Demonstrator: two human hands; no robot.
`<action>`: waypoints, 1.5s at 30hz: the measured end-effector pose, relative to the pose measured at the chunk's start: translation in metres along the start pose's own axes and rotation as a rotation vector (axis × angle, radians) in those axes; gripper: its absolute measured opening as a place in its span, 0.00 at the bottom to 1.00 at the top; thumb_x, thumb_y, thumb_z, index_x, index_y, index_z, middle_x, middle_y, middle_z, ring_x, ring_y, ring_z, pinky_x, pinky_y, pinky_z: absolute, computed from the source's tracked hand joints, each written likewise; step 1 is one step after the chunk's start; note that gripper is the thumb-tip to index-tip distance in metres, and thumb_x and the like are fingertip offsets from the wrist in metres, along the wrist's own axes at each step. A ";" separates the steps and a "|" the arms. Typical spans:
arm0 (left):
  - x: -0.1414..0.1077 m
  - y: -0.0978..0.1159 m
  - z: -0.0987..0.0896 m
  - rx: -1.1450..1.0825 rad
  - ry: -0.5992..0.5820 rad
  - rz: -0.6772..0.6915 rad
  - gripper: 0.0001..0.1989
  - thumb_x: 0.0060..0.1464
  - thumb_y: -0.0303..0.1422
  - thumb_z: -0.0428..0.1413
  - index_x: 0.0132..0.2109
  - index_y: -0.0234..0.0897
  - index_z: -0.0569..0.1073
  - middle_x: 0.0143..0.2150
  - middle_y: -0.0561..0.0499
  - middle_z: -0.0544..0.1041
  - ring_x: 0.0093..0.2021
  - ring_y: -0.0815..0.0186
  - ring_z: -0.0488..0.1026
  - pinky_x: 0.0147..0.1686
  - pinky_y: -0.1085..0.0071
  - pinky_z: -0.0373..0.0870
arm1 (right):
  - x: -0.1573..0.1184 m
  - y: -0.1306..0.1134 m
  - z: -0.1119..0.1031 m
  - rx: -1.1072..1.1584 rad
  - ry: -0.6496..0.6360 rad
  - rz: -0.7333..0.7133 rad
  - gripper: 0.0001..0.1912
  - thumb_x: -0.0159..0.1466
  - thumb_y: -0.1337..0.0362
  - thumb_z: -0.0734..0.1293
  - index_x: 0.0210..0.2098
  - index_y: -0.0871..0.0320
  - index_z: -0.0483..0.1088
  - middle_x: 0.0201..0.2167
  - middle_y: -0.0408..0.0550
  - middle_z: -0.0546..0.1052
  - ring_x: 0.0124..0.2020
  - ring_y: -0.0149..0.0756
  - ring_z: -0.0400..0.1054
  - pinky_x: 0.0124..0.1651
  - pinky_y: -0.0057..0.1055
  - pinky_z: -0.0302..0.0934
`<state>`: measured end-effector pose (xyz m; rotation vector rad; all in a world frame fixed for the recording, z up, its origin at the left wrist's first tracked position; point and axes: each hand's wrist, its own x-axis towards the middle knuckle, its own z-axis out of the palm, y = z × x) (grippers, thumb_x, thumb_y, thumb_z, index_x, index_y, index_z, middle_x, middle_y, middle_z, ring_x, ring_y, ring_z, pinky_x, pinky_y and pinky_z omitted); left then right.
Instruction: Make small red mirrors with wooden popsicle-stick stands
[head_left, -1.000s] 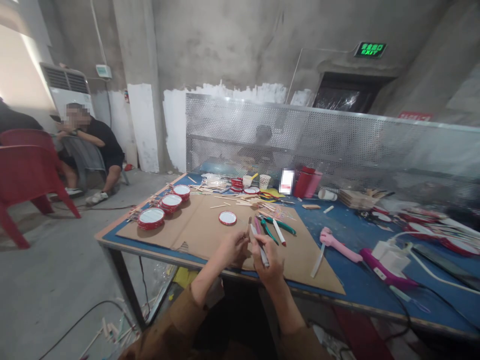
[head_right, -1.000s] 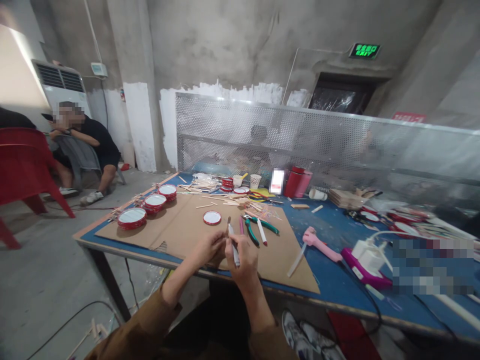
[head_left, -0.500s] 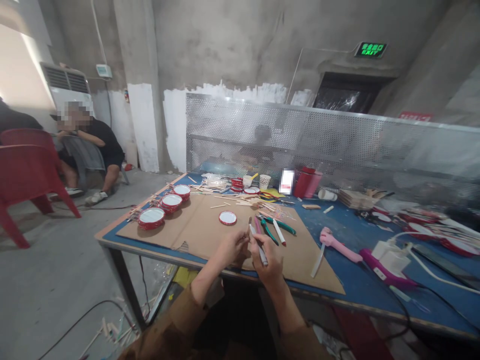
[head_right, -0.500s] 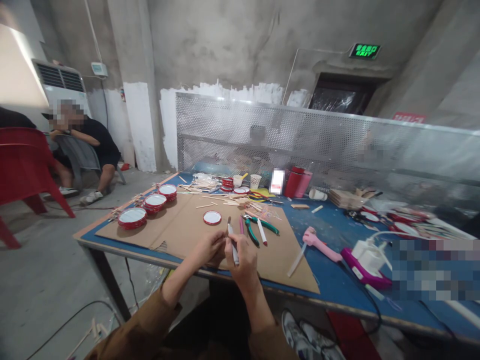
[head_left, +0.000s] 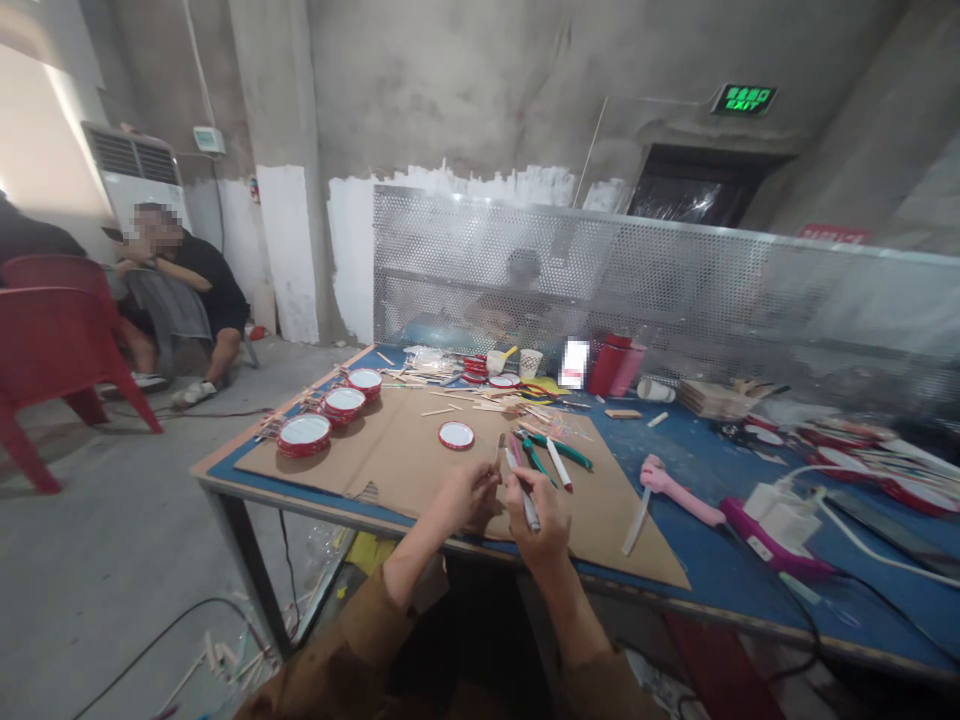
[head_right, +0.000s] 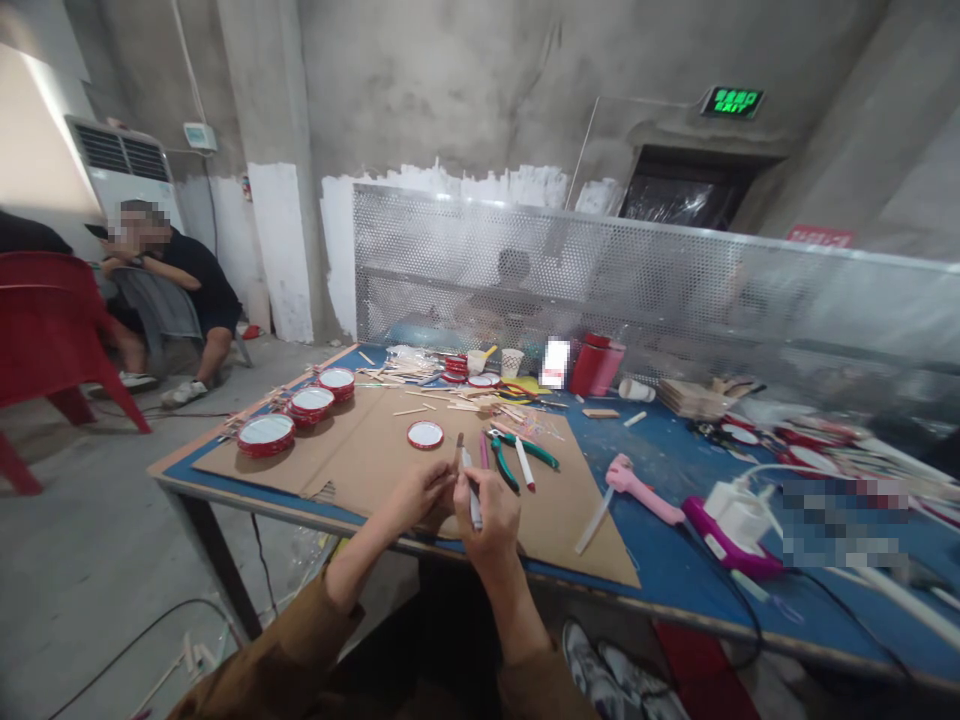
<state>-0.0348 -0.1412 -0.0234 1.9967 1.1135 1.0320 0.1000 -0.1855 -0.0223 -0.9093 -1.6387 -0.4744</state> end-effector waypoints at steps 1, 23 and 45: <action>0.000 -0.001 0.001 0.000 0.000 0.000 0.09 0.54 0.31 0.49 0.28 0.34 0.68 0.24 0.55 0.68 0.27 0.71 0.62 0.28 0.76 0.57 | 0.000 0.000 0.000 -0.006 0.009 0.007 0.07 0.63 0.69 0.63 0.41 0.58 0.68 0.31 0.47 0.76 0.31 0.34 0.72 0.36 0.30 0.68; -0.002 0.003 -0.001 -0.024 -0.003 0.008 0.08 0.54 0.30 0.50 0.30 0.32 0.71 0.25 0.54 0.70 0.27 0.71 0.63 0.29 0.77 0.59 | 0.003 -0.002 -0.001 0.042 -0.045 -0.027 0.09 0.63 0.70 0.62 0.44 0.59 0.67 0.34 0.49 0.76 0.35 0.36 0.72 0.38 0.32 0.68; -0.002 0.005 -0.003 0.001 -0.008 0.020 0.09 0.54 0.31 0.49 0.29 0.33 0.70 0.24 0.54 0.69 0.26 0.71 0.62 0.29 0.76 0.58 | 0.002 -0.002 0.000 0.039 -0.045 -0.002 0.09 0.63 0.69 0.62 0.44 0.59 0.68 0.34 0.49 0.76 0.34 0.35 0.73 0.38 0.32 0.69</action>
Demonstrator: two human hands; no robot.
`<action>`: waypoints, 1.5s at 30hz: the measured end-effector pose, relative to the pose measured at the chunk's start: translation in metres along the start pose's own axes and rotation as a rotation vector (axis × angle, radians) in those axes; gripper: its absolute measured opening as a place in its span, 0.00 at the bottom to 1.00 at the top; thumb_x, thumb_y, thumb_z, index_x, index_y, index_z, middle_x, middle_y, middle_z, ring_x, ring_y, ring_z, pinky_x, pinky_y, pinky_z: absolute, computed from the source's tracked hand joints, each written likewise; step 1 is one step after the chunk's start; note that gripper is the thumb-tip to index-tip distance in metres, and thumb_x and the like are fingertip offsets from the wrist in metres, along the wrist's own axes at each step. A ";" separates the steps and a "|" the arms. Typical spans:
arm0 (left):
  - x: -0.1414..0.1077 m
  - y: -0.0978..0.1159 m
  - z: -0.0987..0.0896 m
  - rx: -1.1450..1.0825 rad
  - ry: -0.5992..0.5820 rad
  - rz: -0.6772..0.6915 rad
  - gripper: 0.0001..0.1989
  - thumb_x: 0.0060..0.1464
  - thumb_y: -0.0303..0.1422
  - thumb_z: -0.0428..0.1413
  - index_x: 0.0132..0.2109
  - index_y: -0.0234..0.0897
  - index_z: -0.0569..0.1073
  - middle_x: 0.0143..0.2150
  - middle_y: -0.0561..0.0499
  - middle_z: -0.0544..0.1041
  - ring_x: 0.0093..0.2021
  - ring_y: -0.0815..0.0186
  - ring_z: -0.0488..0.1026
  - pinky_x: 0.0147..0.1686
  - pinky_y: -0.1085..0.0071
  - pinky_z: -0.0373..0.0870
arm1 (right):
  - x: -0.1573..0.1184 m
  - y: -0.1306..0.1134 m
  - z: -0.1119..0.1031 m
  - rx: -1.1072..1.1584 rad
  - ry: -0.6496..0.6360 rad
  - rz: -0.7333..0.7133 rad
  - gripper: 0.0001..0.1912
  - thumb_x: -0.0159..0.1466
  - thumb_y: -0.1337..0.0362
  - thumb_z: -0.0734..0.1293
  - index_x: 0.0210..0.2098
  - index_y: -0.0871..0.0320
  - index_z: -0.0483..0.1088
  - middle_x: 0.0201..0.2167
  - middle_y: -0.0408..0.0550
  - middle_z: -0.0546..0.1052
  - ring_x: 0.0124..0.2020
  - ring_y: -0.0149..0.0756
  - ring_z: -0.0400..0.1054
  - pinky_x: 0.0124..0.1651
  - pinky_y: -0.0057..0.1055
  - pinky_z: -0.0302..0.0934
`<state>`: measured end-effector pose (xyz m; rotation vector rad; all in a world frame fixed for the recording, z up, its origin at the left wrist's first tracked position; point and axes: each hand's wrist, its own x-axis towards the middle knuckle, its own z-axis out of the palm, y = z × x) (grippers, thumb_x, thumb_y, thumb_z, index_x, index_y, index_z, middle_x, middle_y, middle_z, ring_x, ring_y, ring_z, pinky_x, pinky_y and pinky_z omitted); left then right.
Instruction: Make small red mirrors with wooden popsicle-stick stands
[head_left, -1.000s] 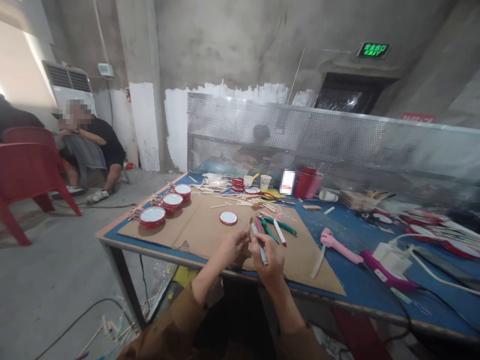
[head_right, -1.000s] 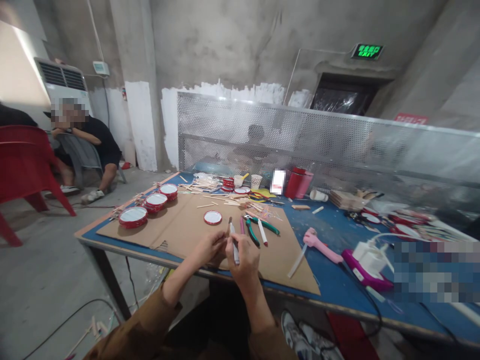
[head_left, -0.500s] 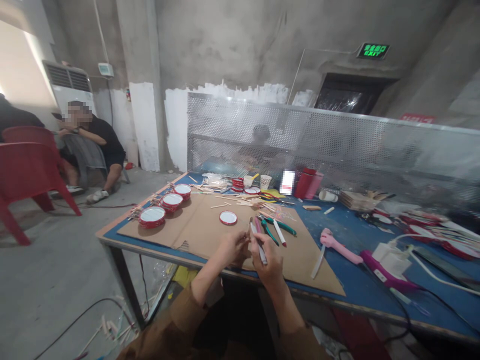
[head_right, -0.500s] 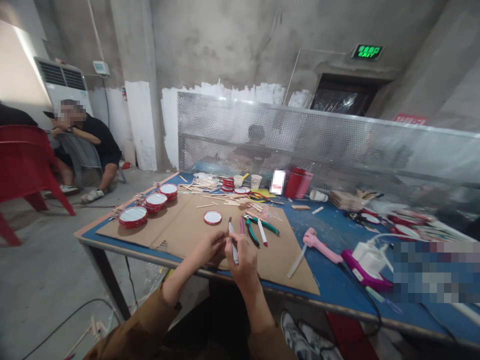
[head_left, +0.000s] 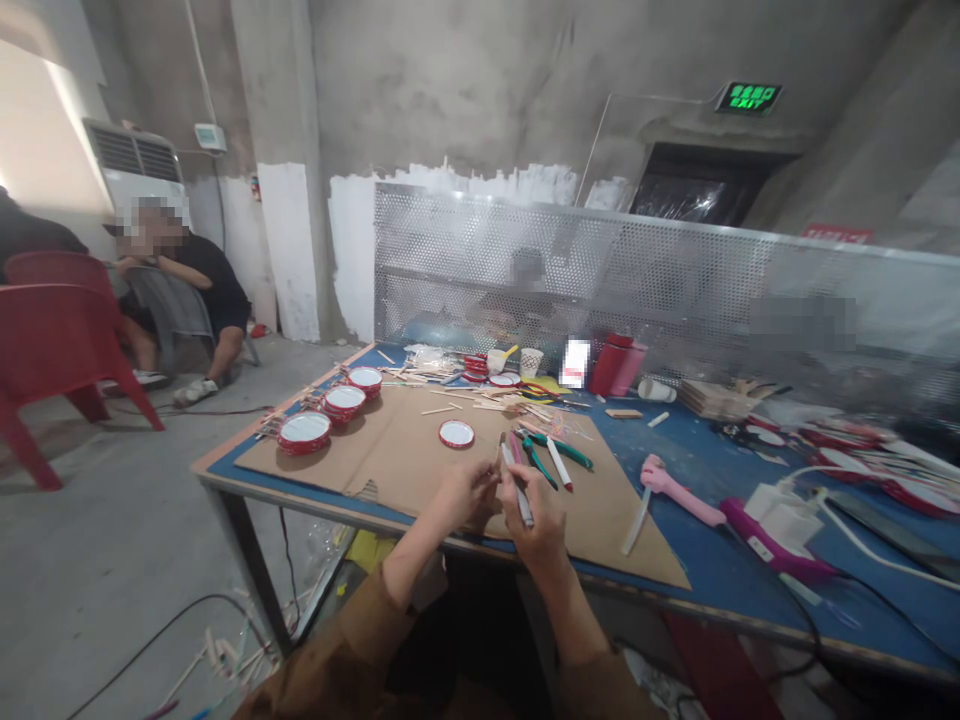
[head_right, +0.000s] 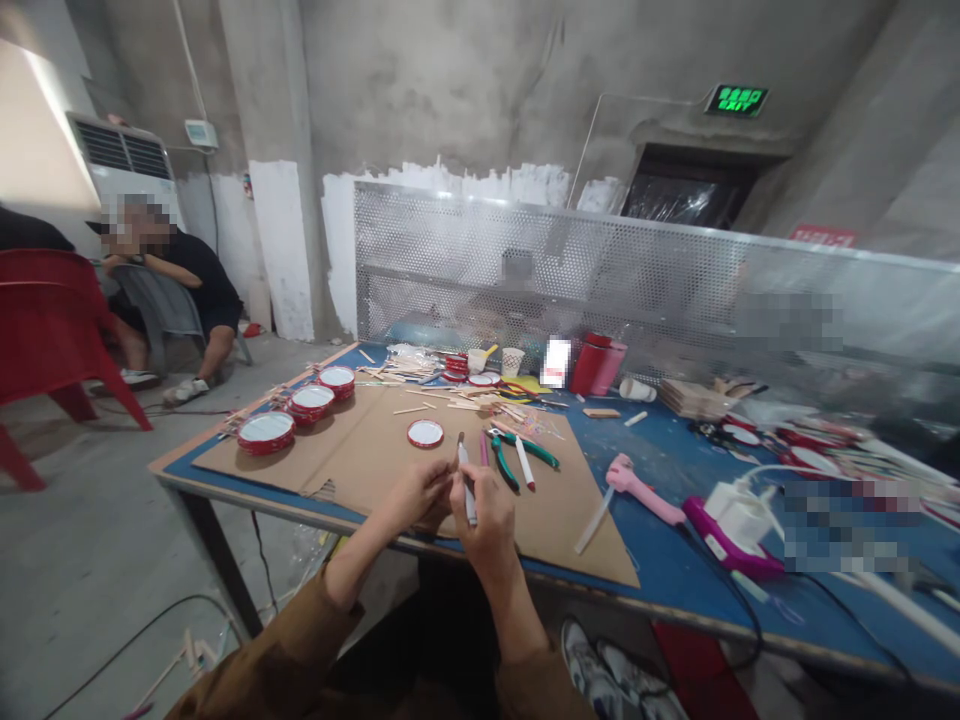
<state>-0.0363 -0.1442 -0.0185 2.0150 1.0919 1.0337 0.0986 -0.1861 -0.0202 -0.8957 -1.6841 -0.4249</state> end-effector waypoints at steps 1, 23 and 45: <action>0.000 -0.001 0.001 0.004 0.006 0.000 0.09 0.54 0.31 0.49 0.29 0.33 0.69 0.23 0.55 0.69 0.26 0.71 0.62 0.28 0.76 0.58 | 0.000 0.000 0.000 -0.009 0.014 0.009 0.09 0.63 0.69 0.62 0.43 0.59 0.68 0.33 0.49 0.76 0.34 0.35 0.73 0.38 0.31 0.69; 0.000 0.003 0.000 -0.029 -0.026 -0.025 0.08 0.54 0.29 0.49 0.29 0.33 0.70 0.23 0.55 0.67 0.26 0.72 0.61 0.28 0.77 0.57 | -0.003 -0.001 -0.001 -0.015 0.019 0.006 0.09 0.63 0.69 0.62 0.43 0.58 0.68 0.33 0.49 0.76 0.34 0.36 0.73 0.38 0.32 0.69; 0.001 0.002 0.000 -0.001 0.014 -0.023 0.08 0.53 0.30 0.50 0.27 0.34 0.68 0.21 0.56 0.65 0.25 0.72 0.59 0.26 0.77 0.56 | -0.004 -0.001 -0.001 -0.012 0.044 0.055 0.08 0.62 0.69 0.62 0.41 0.58 0.69 0.29 0.46 0.76 0.29 0.34 0.73 0.35 0.30 0.69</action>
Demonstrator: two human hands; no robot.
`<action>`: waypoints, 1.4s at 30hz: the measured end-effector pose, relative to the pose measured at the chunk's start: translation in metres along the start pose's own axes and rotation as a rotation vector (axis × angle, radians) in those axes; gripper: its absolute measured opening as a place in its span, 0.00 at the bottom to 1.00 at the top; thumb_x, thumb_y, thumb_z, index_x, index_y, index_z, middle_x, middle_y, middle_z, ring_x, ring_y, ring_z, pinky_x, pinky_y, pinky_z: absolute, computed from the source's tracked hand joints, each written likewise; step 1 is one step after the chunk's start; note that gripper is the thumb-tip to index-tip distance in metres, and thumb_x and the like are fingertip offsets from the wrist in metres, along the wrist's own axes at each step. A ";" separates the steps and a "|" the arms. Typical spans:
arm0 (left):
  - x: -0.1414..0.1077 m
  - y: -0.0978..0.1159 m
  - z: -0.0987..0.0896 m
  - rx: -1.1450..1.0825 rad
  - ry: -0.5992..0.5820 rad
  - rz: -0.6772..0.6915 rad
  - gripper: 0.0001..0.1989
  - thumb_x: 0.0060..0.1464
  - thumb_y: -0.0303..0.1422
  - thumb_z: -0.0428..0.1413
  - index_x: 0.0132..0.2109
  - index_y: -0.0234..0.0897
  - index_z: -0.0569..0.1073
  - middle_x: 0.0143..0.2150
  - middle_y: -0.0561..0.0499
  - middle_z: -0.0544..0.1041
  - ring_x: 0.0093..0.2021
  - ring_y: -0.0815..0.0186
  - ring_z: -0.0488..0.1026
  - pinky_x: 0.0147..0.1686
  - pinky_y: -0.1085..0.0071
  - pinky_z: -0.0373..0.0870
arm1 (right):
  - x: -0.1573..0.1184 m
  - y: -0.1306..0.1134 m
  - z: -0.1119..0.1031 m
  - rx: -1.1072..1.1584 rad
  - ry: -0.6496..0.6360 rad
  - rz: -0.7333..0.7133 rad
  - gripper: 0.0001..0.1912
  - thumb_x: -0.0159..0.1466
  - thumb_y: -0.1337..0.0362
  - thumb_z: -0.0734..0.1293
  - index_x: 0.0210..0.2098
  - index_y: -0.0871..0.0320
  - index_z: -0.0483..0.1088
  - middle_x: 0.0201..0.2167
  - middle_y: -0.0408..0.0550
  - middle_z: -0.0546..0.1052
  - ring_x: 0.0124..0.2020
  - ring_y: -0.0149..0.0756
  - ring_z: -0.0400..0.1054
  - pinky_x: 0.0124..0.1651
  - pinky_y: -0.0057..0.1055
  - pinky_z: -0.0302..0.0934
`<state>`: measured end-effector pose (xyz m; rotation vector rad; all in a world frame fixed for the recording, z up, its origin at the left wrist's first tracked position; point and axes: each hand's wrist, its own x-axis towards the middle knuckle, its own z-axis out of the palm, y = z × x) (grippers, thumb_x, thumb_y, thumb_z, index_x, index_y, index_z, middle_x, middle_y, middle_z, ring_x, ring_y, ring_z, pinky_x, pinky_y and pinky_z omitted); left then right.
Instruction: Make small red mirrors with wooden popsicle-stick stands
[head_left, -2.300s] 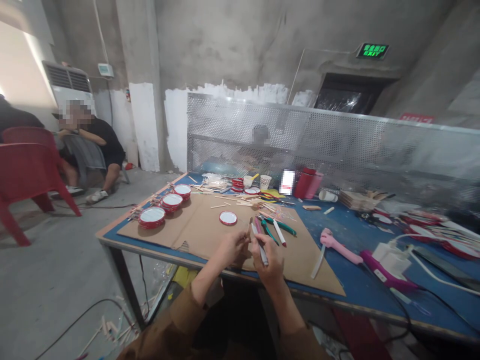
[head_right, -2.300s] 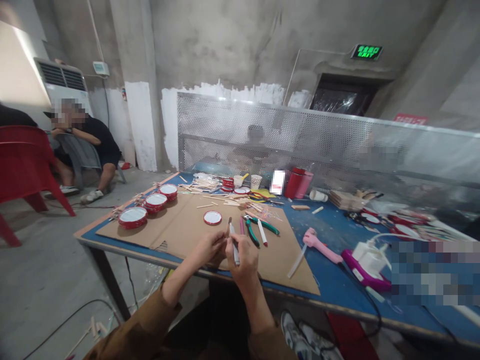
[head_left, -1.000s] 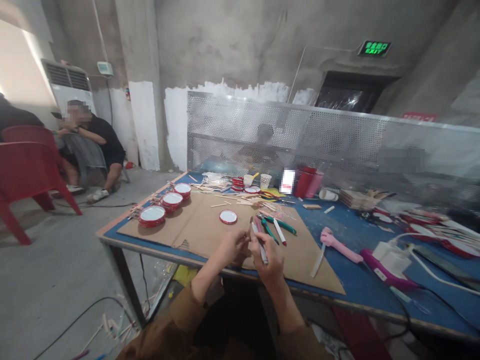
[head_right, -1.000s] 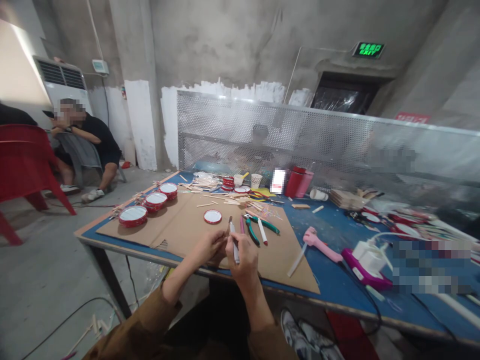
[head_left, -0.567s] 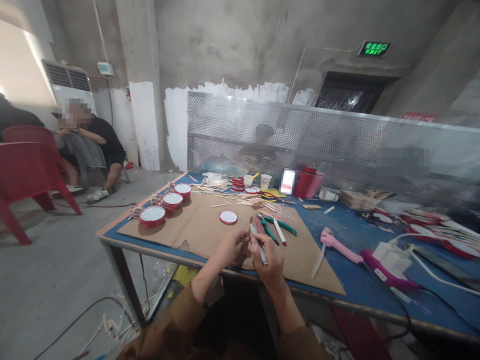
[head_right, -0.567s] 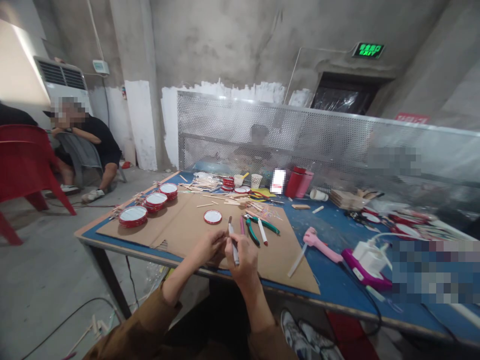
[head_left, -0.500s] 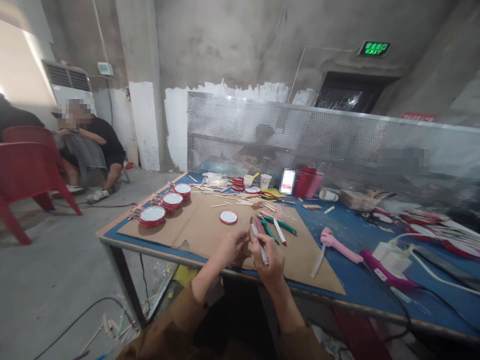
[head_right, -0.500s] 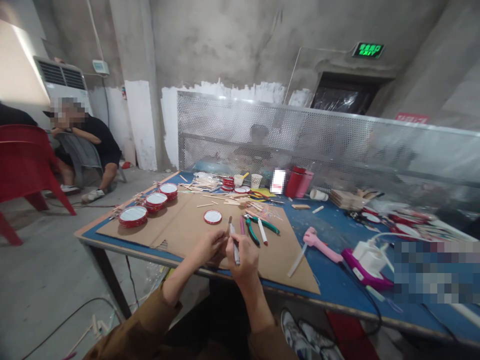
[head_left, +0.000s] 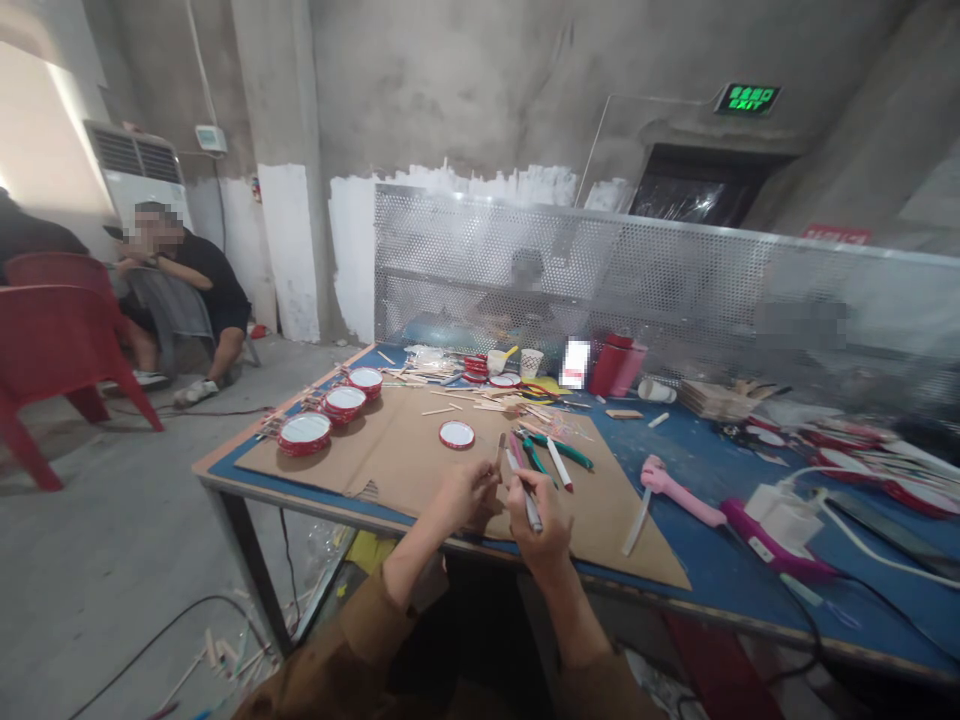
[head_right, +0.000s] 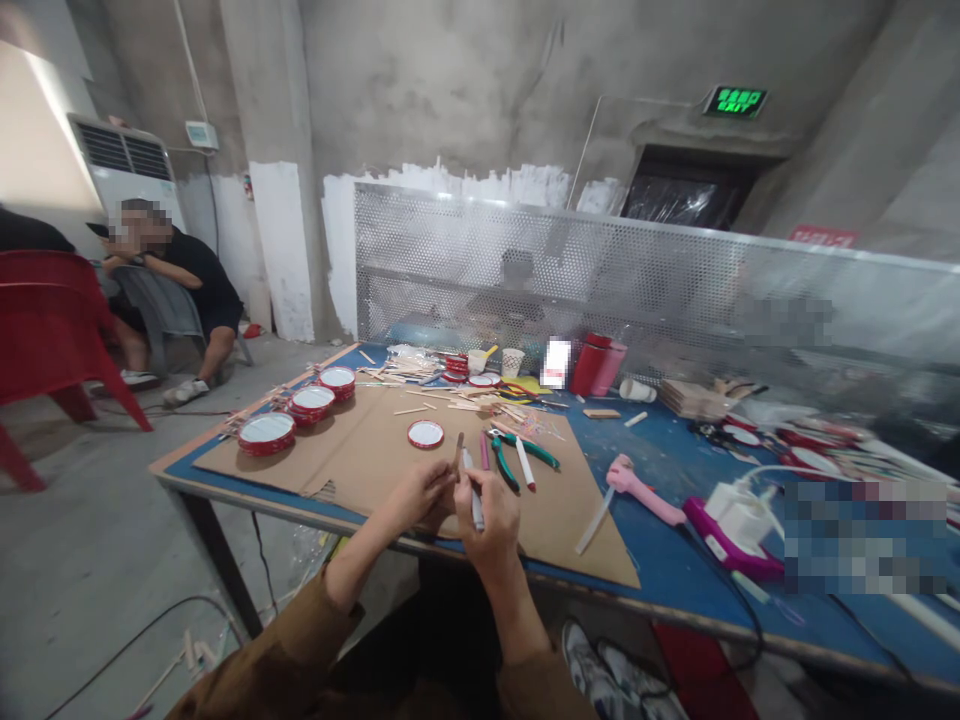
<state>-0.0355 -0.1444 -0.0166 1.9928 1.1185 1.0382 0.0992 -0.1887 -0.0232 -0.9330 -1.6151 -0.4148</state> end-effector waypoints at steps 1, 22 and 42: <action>0.000 0.001 0.000 -0.010 -0.005 0.002 0.08 0.53 0.30 0.50 0.27 0.34 0.68 0.22 0.56 0.65 0.25 0.72 0.59 0.27 0.77 0.56 | 0.000 0.000 0.000 0.005 0.001 0.000 0.08 0.62 0.69 0.62 0.41 0.58 0.69 0.29 0.46 0.76 0.29 0.33 0.73 0.35 0.30 0.69; -0.001 -0.002 0.000 0.004 -0.037 0.014 0.09 0.54 0.29 0.49 0.28 0.34 0.67 0.23 0.56 0.65 0.26 0.71 0.59 0.27 0.76 0.54 | 0.004 -0.003 -0.001 0.012 -0.024 -0.065 0.08 0.62 0.71 0.62 0.41 0.58 0.68 0.31 0.47 0.76 0.30 0.34 0.72 0.36 0.30 0.68; 0.000 0.000 -0.001 0.003 -0.022 0.019 0.08 0.53 0.29 0.50 0.27 0.34 0.68 0.23 0.55 0.67 0.26 0.71 0.60 0.28 0.77 0.57 | 0.005 -0.003 -0.001 -0.002 -0.024 -0.075 0.07 0.62 0.70 0.63 0.41 0.59 0.67 0.31 0.47 0.76 0.31 0.33 0.72 0.36 0.29 0.68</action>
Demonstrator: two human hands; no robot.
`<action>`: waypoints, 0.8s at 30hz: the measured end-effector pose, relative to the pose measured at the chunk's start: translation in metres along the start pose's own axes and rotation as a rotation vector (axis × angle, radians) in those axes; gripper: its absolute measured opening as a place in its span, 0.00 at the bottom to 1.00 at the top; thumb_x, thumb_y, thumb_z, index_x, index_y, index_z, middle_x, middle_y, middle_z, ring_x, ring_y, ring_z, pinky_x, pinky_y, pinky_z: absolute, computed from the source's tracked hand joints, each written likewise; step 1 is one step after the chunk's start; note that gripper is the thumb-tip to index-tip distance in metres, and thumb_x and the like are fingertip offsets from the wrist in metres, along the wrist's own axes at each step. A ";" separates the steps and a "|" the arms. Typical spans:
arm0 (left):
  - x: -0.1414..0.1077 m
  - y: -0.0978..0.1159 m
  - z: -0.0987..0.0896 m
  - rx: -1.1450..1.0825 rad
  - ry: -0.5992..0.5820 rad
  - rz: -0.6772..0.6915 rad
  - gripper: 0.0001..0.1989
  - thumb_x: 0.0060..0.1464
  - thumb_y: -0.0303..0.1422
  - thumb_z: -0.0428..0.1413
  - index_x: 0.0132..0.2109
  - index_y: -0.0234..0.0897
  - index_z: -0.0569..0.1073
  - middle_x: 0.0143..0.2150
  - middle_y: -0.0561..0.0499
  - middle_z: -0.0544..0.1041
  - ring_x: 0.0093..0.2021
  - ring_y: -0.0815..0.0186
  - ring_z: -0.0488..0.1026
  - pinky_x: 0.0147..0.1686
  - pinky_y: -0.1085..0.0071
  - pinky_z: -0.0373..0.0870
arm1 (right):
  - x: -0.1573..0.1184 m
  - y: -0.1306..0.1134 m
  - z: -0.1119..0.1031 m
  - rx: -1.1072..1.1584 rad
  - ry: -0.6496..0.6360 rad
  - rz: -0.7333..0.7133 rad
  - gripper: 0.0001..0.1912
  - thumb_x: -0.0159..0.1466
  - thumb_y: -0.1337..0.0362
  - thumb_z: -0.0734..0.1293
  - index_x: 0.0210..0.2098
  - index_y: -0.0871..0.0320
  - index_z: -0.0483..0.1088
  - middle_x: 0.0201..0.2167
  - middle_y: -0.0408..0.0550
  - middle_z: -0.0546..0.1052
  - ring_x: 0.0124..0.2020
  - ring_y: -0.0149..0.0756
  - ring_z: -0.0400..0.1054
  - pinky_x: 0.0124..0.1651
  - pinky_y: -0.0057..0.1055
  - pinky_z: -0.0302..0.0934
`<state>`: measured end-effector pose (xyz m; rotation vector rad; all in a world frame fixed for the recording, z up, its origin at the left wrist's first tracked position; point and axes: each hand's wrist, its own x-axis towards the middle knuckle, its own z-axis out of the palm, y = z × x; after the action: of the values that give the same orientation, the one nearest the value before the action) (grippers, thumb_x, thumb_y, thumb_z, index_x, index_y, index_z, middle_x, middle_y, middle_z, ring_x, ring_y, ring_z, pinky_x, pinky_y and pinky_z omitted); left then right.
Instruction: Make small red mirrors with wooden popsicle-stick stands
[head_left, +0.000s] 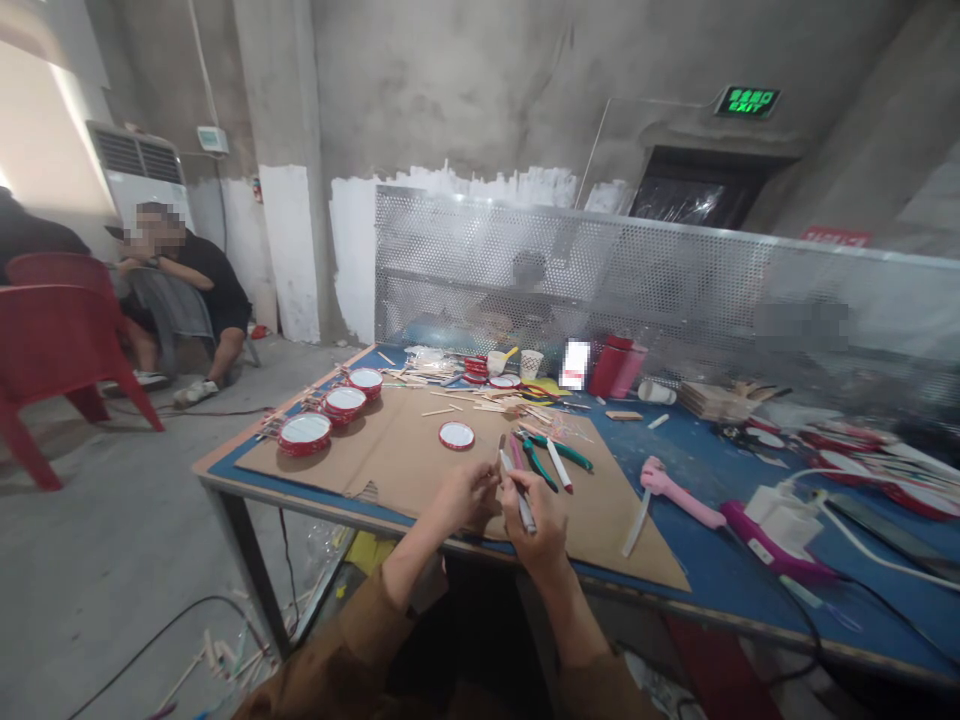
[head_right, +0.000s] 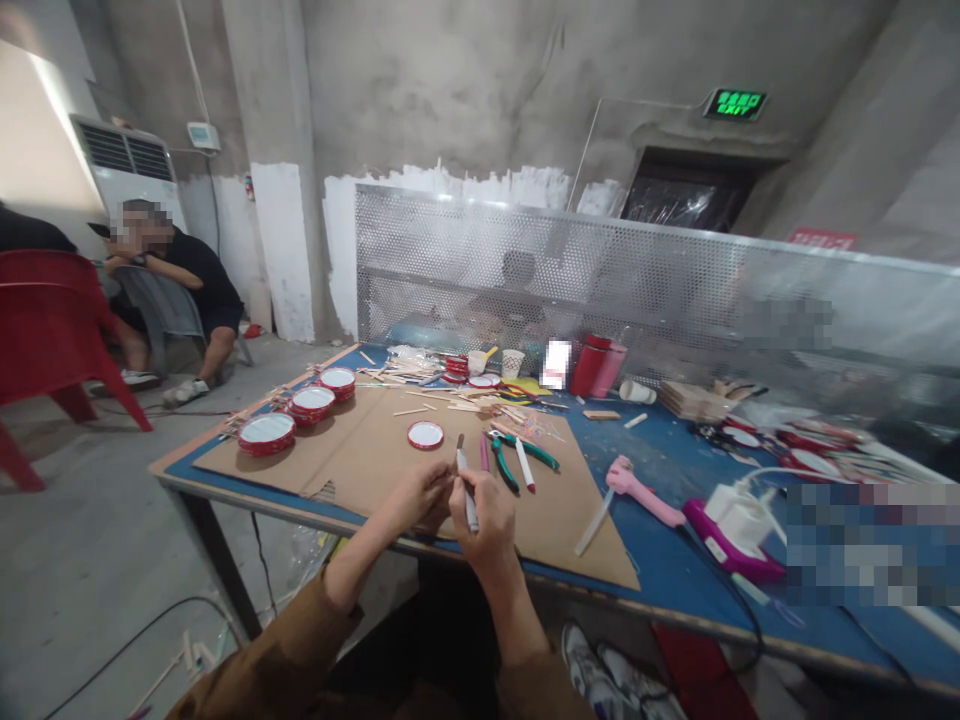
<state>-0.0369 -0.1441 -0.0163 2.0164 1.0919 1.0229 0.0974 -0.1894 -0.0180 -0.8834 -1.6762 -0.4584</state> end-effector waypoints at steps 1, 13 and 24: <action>0.000 0.000 0.000 -0.002 -0.002 -0.002 0.08 0.53 0.29 0.50 0.27 0.34 0.68 0.23 0.55 0.67 0.27 0.71 0.60 0.28 0.77 0.57 | 0.000 0.000 0.000 -0.009 0.015 0.014 0.07 0.62 0.70 0.63 0.41 0.59 0.68 0.30 0.47 0.76 0.30 0.33 0.72 0.36 0.29 0.69; 0.000 -0.007 0.003 -0.022 -0.008 0.014 0.08 0.54 0.29 0.49 0.29 0.33 0.69 0.24 0.55 0.68 0.27 0.71 0.61 0.28 0.77 0.57 | -0.002 0.001 0.001 -0.017 0.028 0.014 0.08 0.62 0.70 0.63 0.41 0.59 0.68 0.31 0.47 0.77 0.31 0.34 0.73 0.37 0.29 0.69; -0.001 -0.007 0.004 -0.029 0.015 0.038 0.08 0.54 0.29 0.49 0.30 0.33 0.70 0.25 0.54 0.69 0.27 0.71 0.62 0.30 0.77 0.59 | -0.002 0.002 0.002 -0.002 0.026 0.017 0.08 0.63 0.70 0.63 0.42 0.59 0.67 0.32 0.47 0.76 0.32 0.34 0.73 0.37 0.29 0.69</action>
<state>-0.0363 -0.1423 -0.0242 2.0163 1.0439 1.0689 0.0982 -0.1872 -0.0209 -0.8893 -1.6433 -0.4580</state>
